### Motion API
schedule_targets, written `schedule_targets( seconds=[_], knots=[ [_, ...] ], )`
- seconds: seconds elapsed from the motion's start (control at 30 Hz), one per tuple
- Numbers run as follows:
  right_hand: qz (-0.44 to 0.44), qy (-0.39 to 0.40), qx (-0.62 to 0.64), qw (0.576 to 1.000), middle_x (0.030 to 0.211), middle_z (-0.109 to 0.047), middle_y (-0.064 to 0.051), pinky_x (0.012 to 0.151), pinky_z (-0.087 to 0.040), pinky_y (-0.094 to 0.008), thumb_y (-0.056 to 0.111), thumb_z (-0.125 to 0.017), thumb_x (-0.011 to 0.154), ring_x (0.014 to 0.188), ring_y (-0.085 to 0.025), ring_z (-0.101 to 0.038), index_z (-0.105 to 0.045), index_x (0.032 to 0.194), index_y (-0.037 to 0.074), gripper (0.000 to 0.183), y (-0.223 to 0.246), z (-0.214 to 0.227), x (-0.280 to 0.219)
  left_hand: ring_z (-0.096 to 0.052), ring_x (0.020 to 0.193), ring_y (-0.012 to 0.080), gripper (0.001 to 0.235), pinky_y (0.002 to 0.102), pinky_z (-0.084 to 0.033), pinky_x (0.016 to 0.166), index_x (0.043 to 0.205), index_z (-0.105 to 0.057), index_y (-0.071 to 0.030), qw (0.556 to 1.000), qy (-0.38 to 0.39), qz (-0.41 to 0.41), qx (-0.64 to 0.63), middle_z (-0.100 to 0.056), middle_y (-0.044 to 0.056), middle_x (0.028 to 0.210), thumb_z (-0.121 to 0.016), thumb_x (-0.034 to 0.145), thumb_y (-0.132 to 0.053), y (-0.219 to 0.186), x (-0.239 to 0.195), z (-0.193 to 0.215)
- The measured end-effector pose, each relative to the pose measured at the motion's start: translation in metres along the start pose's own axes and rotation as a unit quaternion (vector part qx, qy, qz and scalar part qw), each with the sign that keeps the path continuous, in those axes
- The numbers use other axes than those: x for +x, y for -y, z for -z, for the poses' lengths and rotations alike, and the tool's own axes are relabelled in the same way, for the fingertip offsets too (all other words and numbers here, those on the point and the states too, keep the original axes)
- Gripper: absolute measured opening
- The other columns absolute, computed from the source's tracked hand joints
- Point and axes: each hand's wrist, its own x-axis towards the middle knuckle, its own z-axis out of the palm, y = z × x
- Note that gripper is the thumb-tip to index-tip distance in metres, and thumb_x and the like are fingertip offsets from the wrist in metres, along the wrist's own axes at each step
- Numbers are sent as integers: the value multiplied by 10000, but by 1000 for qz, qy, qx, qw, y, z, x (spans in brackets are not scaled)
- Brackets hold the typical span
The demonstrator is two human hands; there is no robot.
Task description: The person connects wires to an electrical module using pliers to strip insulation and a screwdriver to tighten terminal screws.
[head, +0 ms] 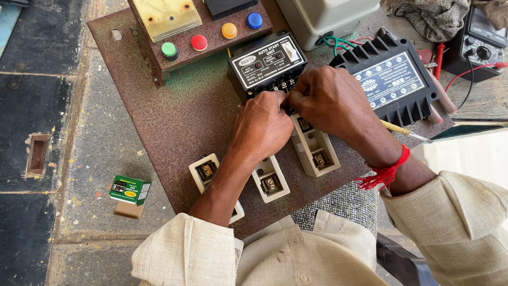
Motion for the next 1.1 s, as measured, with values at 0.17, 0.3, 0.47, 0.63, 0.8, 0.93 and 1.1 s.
schedule_targets(
  seconds=[0.17,0.3,0.47,0.63,0.8,0.93,1.1],
  knots=[
    [19,-10,19,1000,645,-689,-148,580,-530,-456,272,-695,877,557,-315,-674,-785,838,79,217,0,-1,-4,-740,945,364,334,499,-542,900,1123,-742,-73,1000,-5,-3,-7,-754,209,999,-569,839,-105,1,-1,0],
    [19,-20,21,999,644,-683,-156,573,-522,-467,256,-677,895,555,-326,-670,-762,837,58,223,-2,-4,-6,-747,917,361,302,499,-555,875,1076,-761,-66,1000,-7,-8,-5,-758,205,968,-565,849,-99,1,-2,0],
    [38,-34,23,998,665,-672,-171,587,-523,-476,236,-672,890,584,-350,-672,-745,837,32,223,-3,-6,-7,-767,876,324,307,481,-567,845,1091,-749,-75,1000,2,5,-19,-767,179,934,-562,848,-102,0,-2,2],
    [31,-28,21,999,665,-672,-180,592,-520,-480,248,-670,891,599,-358,-673,-737,835,29,235,-1,-4,-7,-746,890,349,314,497,-554,845,1104,-737,-47,1000,-15,0,-10,-753,196,962,-603,832,-125,-1,-1,0],
    [45,-40,24,998,699,-684,-178,588,-523,-480,250,-673,891,604,-359,-673,-739,849,33,231,-4,-7,-7,-757,879,354,341,489,-563,848,1143,-737,-51,999,-31,-8,-12,-756,213,953,-580,843,-101,2,-1,-2],
    [63,-31,20,997,706,-688,-178,597,-527,-471,242,-678,916,614,-349,-677,-743,855,24,236,-3,-4,-7,-769,849,345,310,481,-583,807,1147,-725,-49,1000,-20,12,1,-757,210,930,-569,890,-123,1,-1,-3],
    [13,14,120,993,728,-728,-107,526,-545,-391,246,-695,937,593,-212,-690,-733,930,44,206,7,24,-10,-777,821,318,235,452,-584,773,1065,-734,-43,995,-98,-21,-13,-768,179,882,-615,926,-191,-1,-13,-10]
  ],
)
